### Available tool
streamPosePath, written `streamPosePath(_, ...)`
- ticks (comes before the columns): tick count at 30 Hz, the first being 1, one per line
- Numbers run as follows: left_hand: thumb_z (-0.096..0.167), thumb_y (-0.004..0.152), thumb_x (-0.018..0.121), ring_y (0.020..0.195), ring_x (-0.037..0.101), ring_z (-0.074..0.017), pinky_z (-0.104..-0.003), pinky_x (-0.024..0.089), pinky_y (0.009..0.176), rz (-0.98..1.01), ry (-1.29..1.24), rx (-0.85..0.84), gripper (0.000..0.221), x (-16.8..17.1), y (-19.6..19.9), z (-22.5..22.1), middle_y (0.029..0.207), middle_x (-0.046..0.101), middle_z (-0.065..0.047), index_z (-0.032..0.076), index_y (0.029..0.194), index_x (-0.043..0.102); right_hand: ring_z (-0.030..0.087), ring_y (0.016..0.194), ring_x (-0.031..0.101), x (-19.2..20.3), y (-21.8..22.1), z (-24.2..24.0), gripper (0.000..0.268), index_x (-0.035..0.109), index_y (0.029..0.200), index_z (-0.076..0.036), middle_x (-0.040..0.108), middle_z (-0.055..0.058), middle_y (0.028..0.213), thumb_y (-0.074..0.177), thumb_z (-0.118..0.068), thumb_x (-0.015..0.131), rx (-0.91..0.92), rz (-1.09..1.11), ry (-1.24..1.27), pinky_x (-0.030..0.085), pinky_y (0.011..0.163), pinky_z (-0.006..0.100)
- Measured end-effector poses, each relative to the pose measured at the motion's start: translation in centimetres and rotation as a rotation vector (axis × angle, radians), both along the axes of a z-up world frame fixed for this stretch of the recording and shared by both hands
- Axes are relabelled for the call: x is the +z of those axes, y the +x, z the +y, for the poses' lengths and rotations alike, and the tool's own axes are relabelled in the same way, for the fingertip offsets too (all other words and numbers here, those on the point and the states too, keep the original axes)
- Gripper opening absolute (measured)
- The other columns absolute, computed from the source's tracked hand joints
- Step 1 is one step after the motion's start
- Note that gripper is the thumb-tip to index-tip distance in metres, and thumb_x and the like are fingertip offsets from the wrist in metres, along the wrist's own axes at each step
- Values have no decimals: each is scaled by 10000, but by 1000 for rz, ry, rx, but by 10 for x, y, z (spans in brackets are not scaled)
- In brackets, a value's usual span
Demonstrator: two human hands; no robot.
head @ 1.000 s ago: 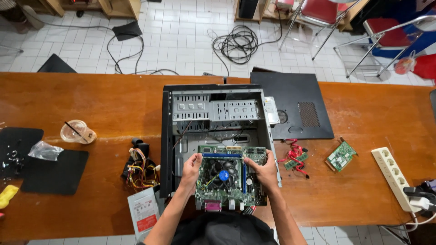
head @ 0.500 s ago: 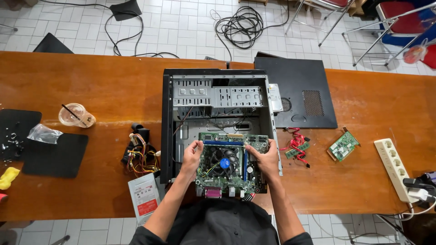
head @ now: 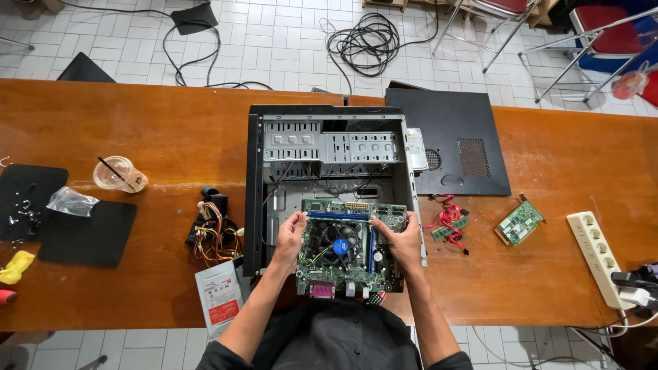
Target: Assembling a computer by installing the motherboard and RAM into the chassis.
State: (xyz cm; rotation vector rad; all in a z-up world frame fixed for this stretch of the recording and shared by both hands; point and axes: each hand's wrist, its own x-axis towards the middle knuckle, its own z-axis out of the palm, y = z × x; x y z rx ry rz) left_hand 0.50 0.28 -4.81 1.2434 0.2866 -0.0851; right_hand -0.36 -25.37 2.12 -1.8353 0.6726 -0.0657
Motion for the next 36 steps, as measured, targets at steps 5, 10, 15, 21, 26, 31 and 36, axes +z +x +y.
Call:
streamPosePath(5,358,1082,568,589,277,39,-129,289,555,3,8,7,259,8,-1,0,668,355,136,188,895,623,250,770,649,-7,3,-1,667,630,1026,-94,685,129,814,594,-404,1033,-12,34,-34,516,717,379)
streamPosePath(10,347,1077,561,567,293,46,-112,286,559,9,21,12,253,39,-10,-3,623,360,141,193,887,627,318,886,704,-2,-1,-1,701,630,1074,-92,722,176,904,602,-436,1017,-5,72,-38,538,819,433)
streamPosePath(15,312,1091,553,685,304,-4,-165,312,653,-44,41,24,247,9,2,0,717,390,114,185,881,587,378,992,713,16,-3,3,729,623,1114,-104,735,202,973,615,-482,998,15,83,-49,547,871,469)
streamPosePath(21,335,983,713,538,290,30,-149,260,519,7,96,-15,195,50,-6,-11,590,394,127,148,940,678,387,1047,691,32,-10,3,749,596,1147,-90,716,239,1014,653,-516,964,14,96,-20,531,903,485)
streamPosePath(26,342,944,745,497,273,14,-167,244,485,62,177,-20,197,48,-10,-19,538,410,107,174,865,677,396,1110,671,35,-14,-14,853,558,1193,-107,704,248,1089,637,-628,941,74,140,-9,524,953,510)
streamPosePath(31,450,891,812,539,332,-61,-243,297,502,83,282,-13,309,-17,-4,-22,544,502,40,162,811,732,432,1176,652,47,-11,-29,961,524,1218,-112,694,269,1158,572,-686,945,173,199,-62,501,1023,534)
streamPosePath(36,346,919,789,564,373,-50,-212,325,543,134,211,-1,270,47,-16,-44,584,501,38,145,778,677,398,1190,654,55,-14,-34,946,516,1253,-107,691,275,1174,605,-667,918,185,255,-27,514,998,501)
